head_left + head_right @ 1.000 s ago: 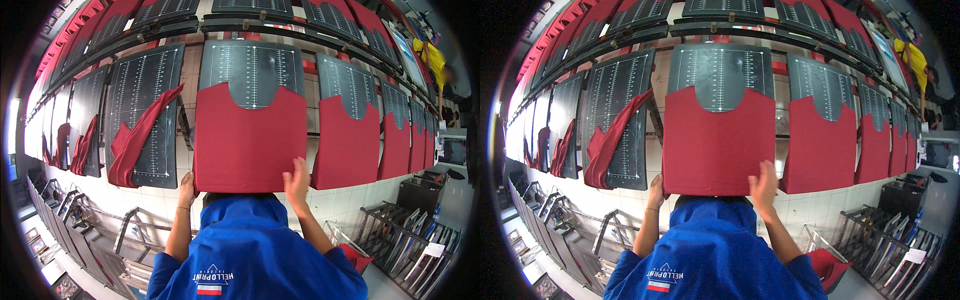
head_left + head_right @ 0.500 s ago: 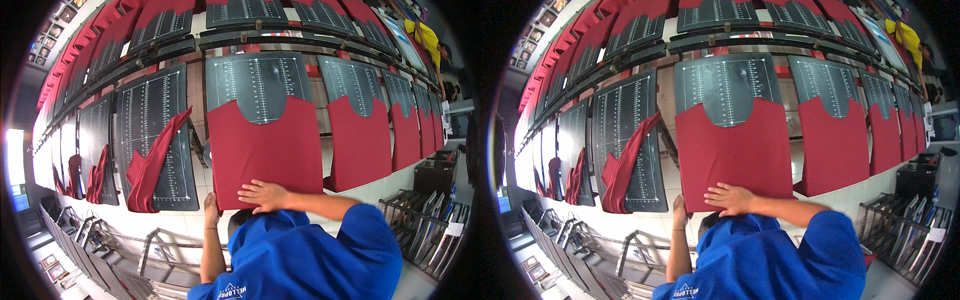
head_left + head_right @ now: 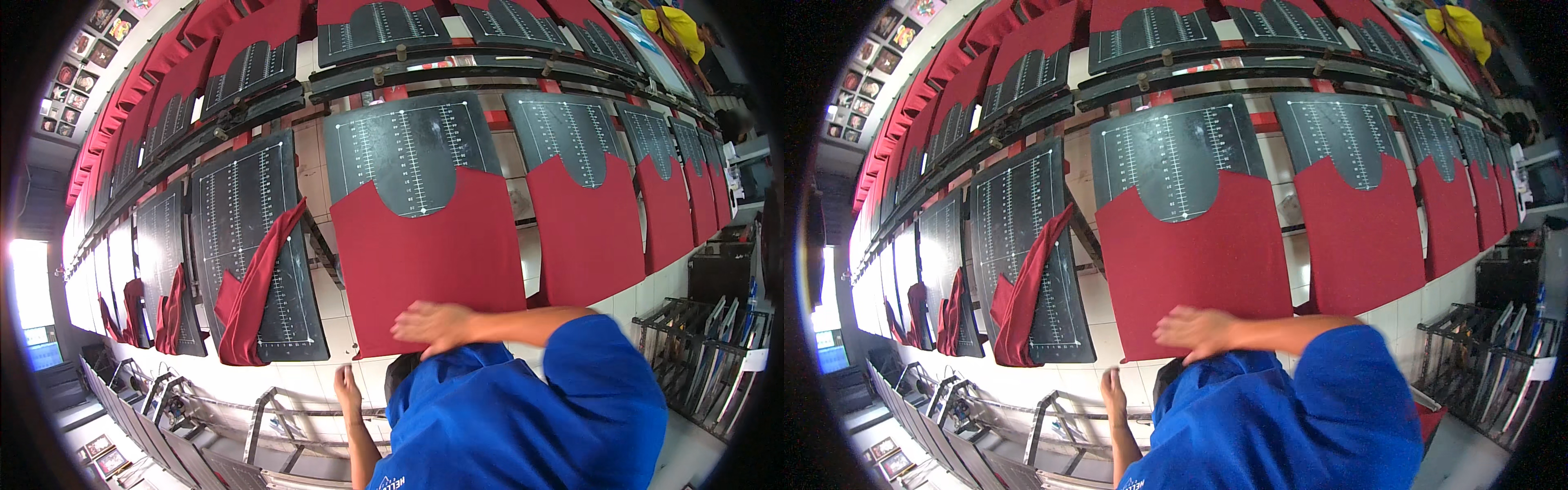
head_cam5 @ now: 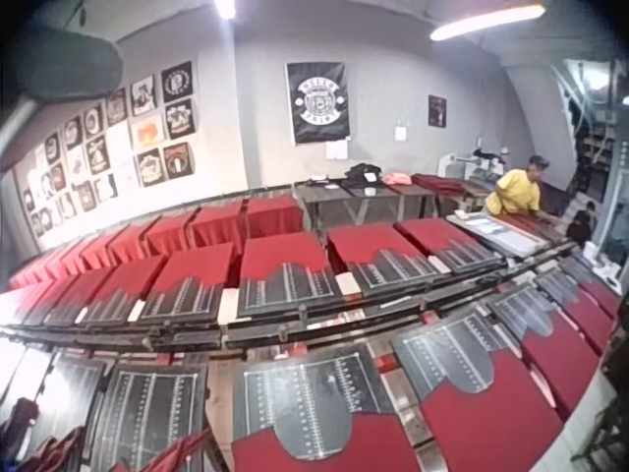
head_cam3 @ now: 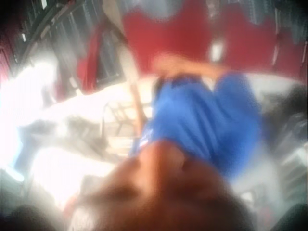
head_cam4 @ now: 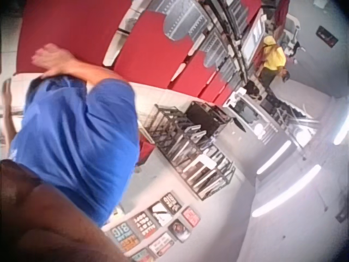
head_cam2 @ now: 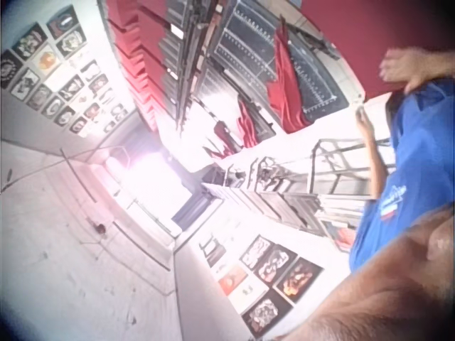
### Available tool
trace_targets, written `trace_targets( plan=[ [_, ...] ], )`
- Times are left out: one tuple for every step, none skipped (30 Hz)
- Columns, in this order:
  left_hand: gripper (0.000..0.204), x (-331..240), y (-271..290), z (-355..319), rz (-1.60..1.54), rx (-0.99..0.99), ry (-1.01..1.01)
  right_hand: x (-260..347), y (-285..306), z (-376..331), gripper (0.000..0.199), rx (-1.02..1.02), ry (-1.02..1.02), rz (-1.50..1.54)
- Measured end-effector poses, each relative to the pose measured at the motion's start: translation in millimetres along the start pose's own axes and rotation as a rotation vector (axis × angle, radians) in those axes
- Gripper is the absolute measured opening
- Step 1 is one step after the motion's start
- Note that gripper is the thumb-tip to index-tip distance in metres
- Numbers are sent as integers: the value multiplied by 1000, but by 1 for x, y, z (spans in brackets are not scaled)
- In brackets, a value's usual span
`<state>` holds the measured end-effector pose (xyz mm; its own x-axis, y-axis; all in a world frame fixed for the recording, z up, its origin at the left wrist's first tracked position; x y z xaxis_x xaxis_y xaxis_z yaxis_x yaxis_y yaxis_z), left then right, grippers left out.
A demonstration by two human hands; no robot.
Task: The person picks up red fabric pieces and aligns them onto individual plates of a manual screen-printing machine, smoothing the material with their hands to ensure it is flat.
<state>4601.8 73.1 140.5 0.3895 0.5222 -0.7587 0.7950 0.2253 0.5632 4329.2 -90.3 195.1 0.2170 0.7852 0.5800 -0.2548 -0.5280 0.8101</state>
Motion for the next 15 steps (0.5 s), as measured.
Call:
trace_targets(
  plan=[
    [30,29,8,-23,4,-9,113,-31,40,-28,81,117,-149,-47],
    [31,57,14,-44,8,-17,226,-71,81,-50,76,78,-306,-219],
    [31,65,15,-59,-14,-2,285,-120,118,-68,78,-15,-440,-325],
    [31,70,13,-74,-39,9,344,-173,148,-77,78,-130,-573,-383],
    [31,74,8,-88,-64,20,407,-210,171,-79,76,-179,-586,-434],
    [30,73,3,-88,-3,99,343,-242,190,-78,76,-220,-598,-438],
    [30,80,-3,-89,64,185,298,-259,199,-76,76,-262,-605,-440],
    [31,57,-7,-91,100,275,246,-256,195,-74,76,-287,-621,-450],
    [31,33,-9,-91,137,367,193,-250,189,-76,76,-314,-641,-461],
    [32,26,-2,-93,72,388,227,-240,187,-77,77,-341,-657,-471],
    [32,44,11,-98,29,349,237,-214,177,-78,77,-298,-620,-456],
    [32,60,26,-101,-8,297,338,-175,162,-90,77,-250,-590,-447],
    [32,76,40,-103,-51,250,434,-136,145,-105,77,-211,-617,-411],
    [32,98,58,-106,-53,209,441,-99,120,-120,79,-176,-668,-340],
    [31,118,76,-110,-54,158,482,-70,85,-138,81,-113,-694,-310]
  ],
)
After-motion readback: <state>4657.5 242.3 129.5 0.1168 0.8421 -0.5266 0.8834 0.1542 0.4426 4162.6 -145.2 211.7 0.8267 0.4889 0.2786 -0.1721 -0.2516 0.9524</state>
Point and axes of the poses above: each hand's wrist, its own z-axis towards the middle knuckle, its own y-axis out of the back of the hand, x = y × z, the point moved 7 cm from there along z, towards the middle knuckle, and after that the axes turned 3 degrees about -y, right-handed, at the moved point
